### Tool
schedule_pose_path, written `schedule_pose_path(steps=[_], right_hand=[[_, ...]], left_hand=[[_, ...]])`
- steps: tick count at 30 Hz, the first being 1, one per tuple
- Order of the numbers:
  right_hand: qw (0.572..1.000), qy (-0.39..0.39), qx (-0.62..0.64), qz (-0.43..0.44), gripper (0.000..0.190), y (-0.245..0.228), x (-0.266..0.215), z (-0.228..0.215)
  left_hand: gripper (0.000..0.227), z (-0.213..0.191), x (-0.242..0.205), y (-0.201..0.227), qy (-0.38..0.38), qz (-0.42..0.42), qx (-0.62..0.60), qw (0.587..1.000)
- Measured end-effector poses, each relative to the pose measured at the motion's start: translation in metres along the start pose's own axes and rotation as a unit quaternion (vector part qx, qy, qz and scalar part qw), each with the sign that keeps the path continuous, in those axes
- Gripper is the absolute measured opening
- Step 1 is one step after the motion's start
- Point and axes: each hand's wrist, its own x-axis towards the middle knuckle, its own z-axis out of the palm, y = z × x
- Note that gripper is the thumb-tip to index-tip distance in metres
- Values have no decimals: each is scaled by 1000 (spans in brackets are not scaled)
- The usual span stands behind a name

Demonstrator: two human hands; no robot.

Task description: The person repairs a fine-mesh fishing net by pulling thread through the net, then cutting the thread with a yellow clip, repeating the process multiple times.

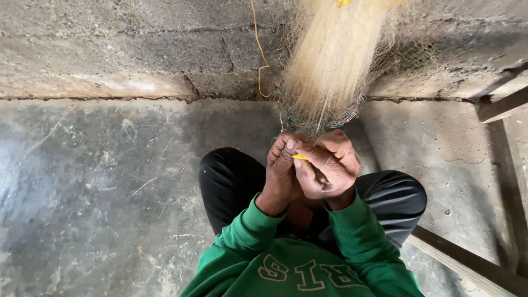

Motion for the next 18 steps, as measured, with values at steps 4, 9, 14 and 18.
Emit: schedule_pose_path(steps=[4,9,14,18], right_hand=[[998,6,-3,-57,6,-19,14,1],[999,-40,-22,-25,9,-61,-5,-39],[998,-33,56,27,8,-65,-13,-49],[998,-35,30,50,10,-74,2,-36]], left_hand=[[20,4,3,6,-23,1,15,1000],[20,18,7,32,-59,9,65,996],[14,11,5,35,-65,62,107,990],[12,16,8,41,-58,100,133,984]])
